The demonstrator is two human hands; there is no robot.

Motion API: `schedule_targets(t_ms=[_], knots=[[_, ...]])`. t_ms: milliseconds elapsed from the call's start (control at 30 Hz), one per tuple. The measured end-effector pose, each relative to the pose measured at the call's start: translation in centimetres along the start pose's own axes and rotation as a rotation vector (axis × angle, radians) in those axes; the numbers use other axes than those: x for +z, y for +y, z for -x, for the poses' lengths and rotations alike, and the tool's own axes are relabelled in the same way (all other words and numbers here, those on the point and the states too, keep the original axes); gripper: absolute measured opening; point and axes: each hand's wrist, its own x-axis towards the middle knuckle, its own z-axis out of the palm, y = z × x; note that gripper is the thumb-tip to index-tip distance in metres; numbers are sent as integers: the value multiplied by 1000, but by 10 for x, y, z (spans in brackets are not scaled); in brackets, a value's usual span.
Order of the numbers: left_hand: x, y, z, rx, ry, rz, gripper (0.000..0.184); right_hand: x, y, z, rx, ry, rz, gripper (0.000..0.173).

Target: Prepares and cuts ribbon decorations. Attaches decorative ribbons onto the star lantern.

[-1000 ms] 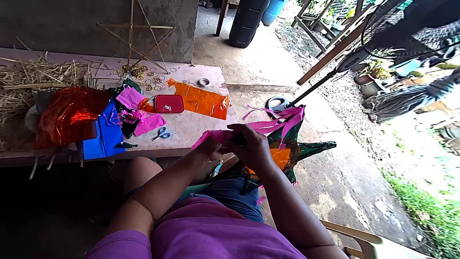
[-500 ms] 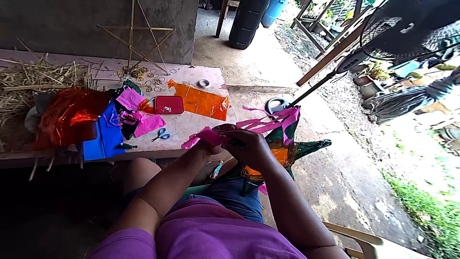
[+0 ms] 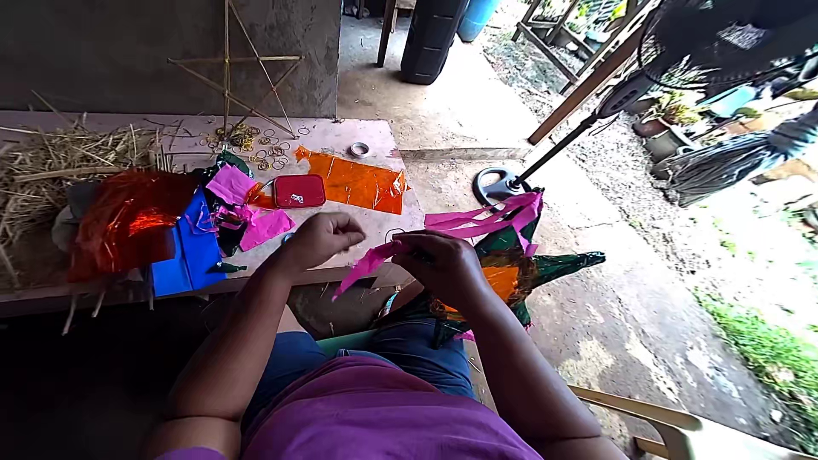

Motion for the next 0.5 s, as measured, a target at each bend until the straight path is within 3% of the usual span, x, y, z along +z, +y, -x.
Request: schedule_targets(t_ms=[33, 133, 300, 400, 500], knots=[[-3, 4, -9, 128, 36, -31, 19, 2, -1, 0, -7, 0, -1, 26], [1, 16, -36, 293, -203, -29, 28, 3, -2, 2, -15, 9, 22, 24], [-3, 28, -58, 186, -318, 65, 6, -5, -1, 7, 10, 27, 20, 25], [-4, 35, -60, 103, -393, 90, 14, -6, 1, 7, 4, 28, 16, 25], [-6, 39, -61, 82, -378, 33, 7, -4, 1, 5, -7, 34, 14, 24]])
